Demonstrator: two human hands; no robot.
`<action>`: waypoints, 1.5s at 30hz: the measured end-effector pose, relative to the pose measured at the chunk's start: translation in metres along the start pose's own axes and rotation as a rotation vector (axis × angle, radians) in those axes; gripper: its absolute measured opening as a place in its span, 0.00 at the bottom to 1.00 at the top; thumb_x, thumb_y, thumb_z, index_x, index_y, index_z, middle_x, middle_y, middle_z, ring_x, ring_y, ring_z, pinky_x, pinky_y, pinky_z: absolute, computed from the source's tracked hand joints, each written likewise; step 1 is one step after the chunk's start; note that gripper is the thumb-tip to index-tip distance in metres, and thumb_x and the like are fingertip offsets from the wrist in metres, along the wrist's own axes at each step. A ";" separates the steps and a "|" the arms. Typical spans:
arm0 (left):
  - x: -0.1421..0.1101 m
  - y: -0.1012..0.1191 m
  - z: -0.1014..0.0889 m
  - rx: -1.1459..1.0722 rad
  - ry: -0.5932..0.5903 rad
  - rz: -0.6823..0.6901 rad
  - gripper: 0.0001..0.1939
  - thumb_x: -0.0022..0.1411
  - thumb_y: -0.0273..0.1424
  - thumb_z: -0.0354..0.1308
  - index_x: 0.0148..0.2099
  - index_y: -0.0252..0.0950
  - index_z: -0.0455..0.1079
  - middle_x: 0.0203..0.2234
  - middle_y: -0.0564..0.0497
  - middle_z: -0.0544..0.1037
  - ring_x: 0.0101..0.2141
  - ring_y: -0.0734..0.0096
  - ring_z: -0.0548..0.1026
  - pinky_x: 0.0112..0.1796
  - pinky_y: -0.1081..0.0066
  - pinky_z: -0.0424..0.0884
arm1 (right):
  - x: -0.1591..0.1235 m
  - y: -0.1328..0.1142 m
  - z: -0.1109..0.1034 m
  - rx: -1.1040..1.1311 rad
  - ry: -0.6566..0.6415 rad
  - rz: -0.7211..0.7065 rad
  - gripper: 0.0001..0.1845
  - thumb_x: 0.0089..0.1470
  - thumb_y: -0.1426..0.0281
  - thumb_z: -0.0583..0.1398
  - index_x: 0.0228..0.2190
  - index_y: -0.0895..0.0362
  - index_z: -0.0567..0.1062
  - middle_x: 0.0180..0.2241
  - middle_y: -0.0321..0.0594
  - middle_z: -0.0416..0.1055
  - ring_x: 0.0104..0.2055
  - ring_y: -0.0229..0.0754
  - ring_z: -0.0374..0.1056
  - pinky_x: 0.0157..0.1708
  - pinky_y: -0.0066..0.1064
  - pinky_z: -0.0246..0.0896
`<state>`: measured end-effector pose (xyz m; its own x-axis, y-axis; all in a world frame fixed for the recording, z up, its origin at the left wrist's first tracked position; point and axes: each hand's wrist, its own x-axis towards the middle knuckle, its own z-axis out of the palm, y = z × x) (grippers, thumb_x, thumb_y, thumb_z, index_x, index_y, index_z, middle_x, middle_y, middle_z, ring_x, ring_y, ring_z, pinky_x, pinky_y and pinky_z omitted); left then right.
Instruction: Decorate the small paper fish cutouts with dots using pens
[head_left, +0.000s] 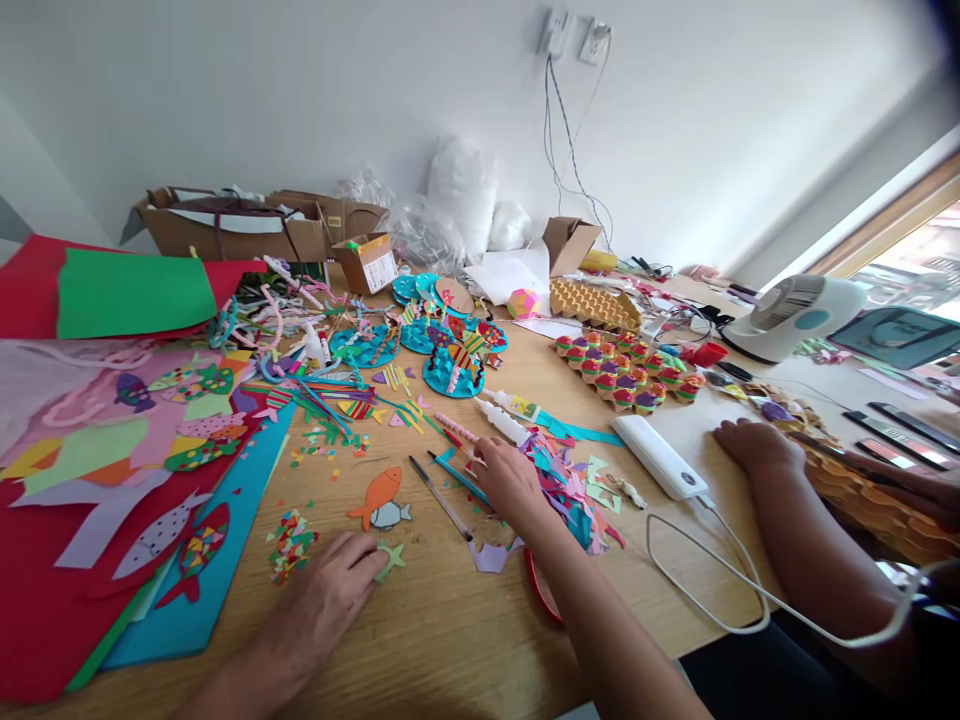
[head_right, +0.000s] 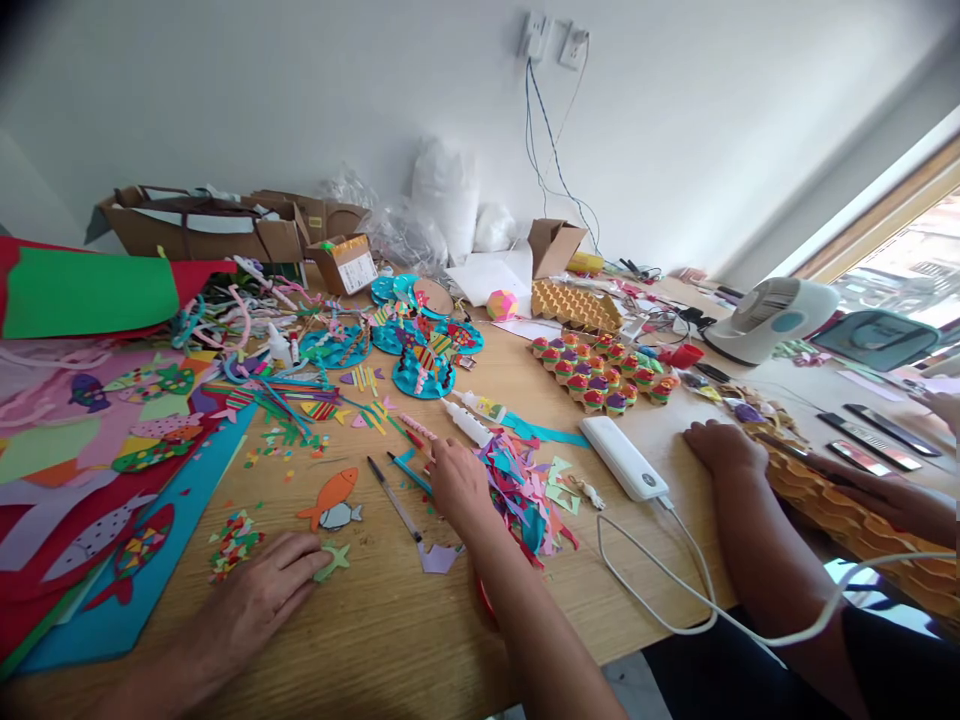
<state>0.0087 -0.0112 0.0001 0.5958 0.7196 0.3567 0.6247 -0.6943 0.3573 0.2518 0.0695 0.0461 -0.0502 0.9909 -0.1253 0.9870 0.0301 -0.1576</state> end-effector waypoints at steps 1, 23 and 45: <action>0.001 0.000 0.000 0.008 0.002 0.001 0.14 0.60 0.19 0.45 0.40 0.40 0.69 0.34 0.52 0.75 0.35 0.69 0.73 0.35 0.72 0.72 | 0.000 -0.002 0.000 -0.003 -0.007 -0.010 0.08 0.56 0.72 0.54 0.37 0.56 0.72 0.40 0.44 0.73 0.40 0.45 0.69 0.28 0.28 0.52; -0.022 -0.014 -0.012 0.049 0.090 -0.080 0.22 0.60 0.18 0.38 0.47 0.35 0.69 0.40 0.47 0.76 0.42 0.68 0.74 0.44 0.68 0.71 | -0.027 -0.024 -0.024 0.105 0.079 -0.092 0.13 0.54 0.74 0.53 0.42 0.59 0.69 0.33 0.42 0.72 0.34 0.40 0.67 0.32 0.28 0.57; -0.024 0.001 0.001 0.158 -0.006 0.102 0.17 0.64 0.20 0.43 0.49 0.36 0.68 0.38 0.47 0.73 0.40 0.65 0.70 0.40 0.65 0.71 | -0.070 -0.054 0.044 1.171 -0.073 -0.274 0.05 0.51 0.66 0.56 0.29 0.55 0.66 0.22 0.29 0.60 0.24 0.33 0.54 0.24 0.23 0.50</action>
<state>-0.0048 -0.0291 -0.0092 0.6631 0.6456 0.3789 0.6318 -0.7541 0.1793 0.1950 -0.0075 0.0203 -0.2825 0.9593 0.0027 0.2069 0.0637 -0.9763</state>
